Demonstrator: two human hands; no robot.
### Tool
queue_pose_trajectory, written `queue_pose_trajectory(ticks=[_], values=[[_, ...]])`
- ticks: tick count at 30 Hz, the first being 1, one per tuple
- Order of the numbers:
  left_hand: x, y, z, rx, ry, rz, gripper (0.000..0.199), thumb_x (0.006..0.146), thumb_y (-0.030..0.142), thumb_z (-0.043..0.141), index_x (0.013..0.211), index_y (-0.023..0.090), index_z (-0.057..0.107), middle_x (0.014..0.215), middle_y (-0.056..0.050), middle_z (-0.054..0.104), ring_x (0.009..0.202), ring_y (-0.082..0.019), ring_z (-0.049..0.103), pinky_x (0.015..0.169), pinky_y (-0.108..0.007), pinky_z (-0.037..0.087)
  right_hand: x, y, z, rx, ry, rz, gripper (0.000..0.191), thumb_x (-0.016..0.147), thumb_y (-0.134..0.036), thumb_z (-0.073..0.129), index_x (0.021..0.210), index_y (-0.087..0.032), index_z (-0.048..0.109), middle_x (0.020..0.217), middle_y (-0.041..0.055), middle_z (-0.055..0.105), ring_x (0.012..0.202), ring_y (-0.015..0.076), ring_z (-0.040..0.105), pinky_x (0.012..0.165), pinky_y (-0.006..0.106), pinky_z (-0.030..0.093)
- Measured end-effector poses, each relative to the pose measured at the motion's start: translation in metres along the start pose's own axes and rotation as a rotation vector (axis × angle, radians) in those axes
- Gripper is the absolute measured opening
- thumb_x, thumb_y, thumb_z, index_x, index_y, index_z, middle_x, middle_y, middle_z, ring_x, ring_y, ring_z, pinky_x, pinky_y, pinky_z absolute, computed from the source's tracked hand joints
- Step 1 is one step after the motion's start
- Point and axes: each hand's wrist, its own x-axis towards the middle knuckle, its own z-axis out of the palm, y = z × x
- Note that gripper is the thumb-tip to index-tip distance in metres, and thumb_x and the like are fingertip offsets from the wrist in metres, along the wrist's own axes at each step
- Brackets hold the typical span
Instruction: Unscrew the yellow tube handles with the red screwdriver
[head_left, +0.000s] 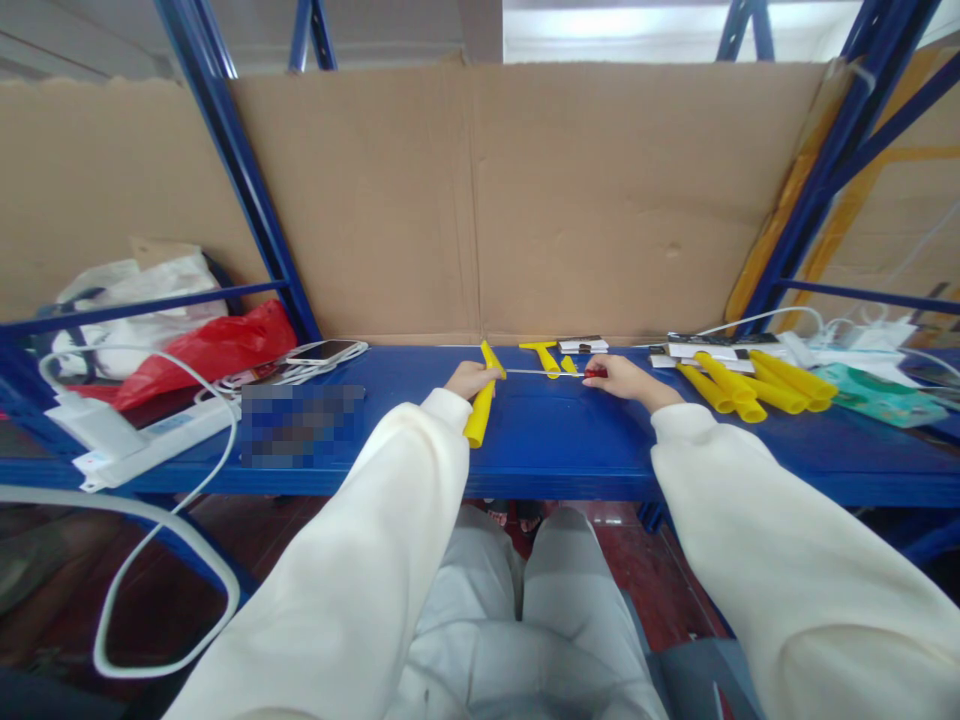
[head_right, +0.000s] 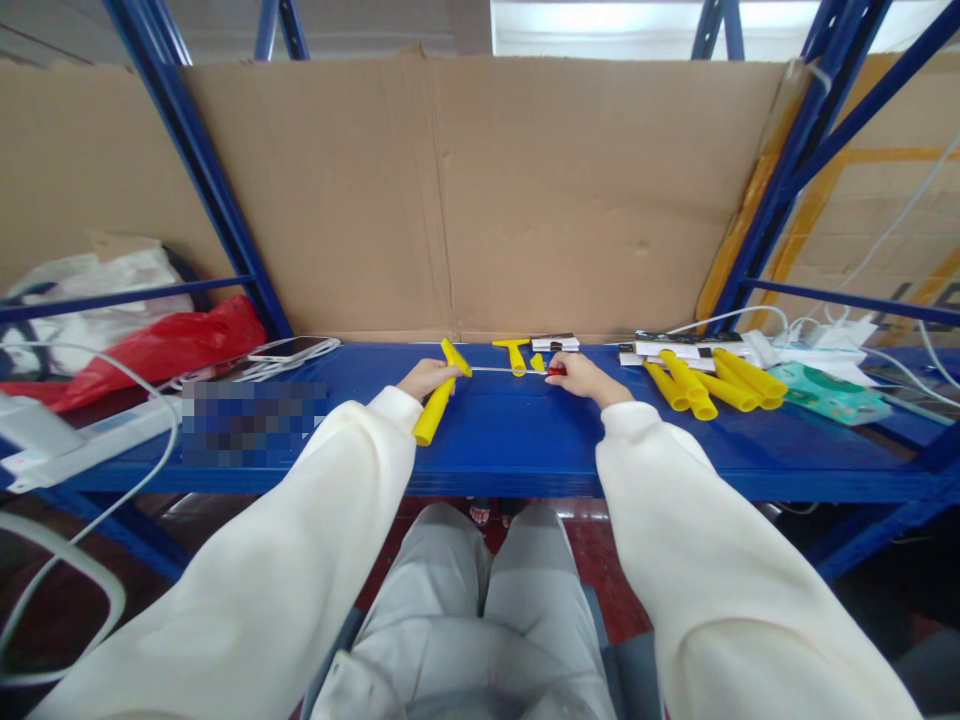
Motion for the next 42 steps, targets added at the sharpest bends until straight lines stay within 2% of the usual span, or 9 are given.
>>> queue_pose_trajectory(ticks=[12, 21, 30, 37, 42], values=[[0.001, -0.001, 0.002, -0.023, -0.001, 0.003, 0.024, 0.079, 0.017, 0.071, 0.058, 0.016, 0.062, 0.046, 0.002, 0.057, 0.047, -0.012, 0.057, 0.054, -0.022, 0.046, 0.001, -0.002, 0.000, -0.028, -0.025, 0.016, 0.008, 0.084, -0.026, 0.067, 0.087, -0.020, 0.069, 0.090, 0.0077, 0.076, 0.079, 0.0213, 0.068, 0.075, 0.031, 0.052], [0.001, -0.001, 0.001, -0.011, -0.007, 0.012, 0.028, 0.080, 0.013, 0.070, 0.055, 0.017, 0.057, 0.045, 0.002, 0.055, 0.045, -0.011, 0.055, 0.050, -0.020, 0.043, -0.001, -0.016, -0.007, -0.259, 0.047, -0.059, 0.008, 0.085, -0.028, 0.067, 0.090, -0.022, 0.068, 0.089, 0.0082, 0.076, 0.083, 0.0243, 0.068, 0.075, 0.032, 0.047], [0.004, -0.003, -0.003, -0.019, -0.087, 0.068, 0.017, 0.069, 0.009, 0.075, 0.060, 0.015, 0.062, 0.049, 0.002, 0.059, 0.054, -0.013, 0.061, 0.057, -0.022, 0.048, -0.003, -0.021, -0.009, -0.378, 0.012, -0.111, 0.009, 0.084, -0.030, 0.065, 0.081, -0.022, 0.068, 0.084, 0.0089, 0.074, 0.080, 0.0243, 0.067, 0.068, 0.031, 0.043], [0.005, -0.005, -0.002, -0.018, -0.101, 0.086, 0.018, 0.071, 0.010, 0.072, 0.057, 0.016, 0.060, 0.048, 0.002, 0.058, 0.050, -0.012, 0.059, 0.053, -0.022, 0.046, -0.008, -0.032, -0.012, -0.480, -0.002, 0.064, 0.015, 0.086, -0.031, 0.063, 0.096, -0.021, 0.065, 0.089, 0.0115, 0.076, 0.080, 0.0263, 0.069, 0.066, 0.031, 0.039], [0.006, -0.005, -0.002, -0.010, -0.091, 0.085, 0.019, 0.069, 0.010, 0.073, 0.057, 0.016, 0.060, 0.048, 0.002, 0.058, 0.050, -0.013, 0.059, 0.054, -0.022, 0.046, -0.007, -0.033, -0.011, -0.460, -0.028, 0.048, 0.017, 0.085, -0.025, 0.060, 0.099, -0.019, 0.067, 0.097, 0.0134, 0.078, 0.093, 0.0289, 0.070, 0.078, 0.035, 0.041]])
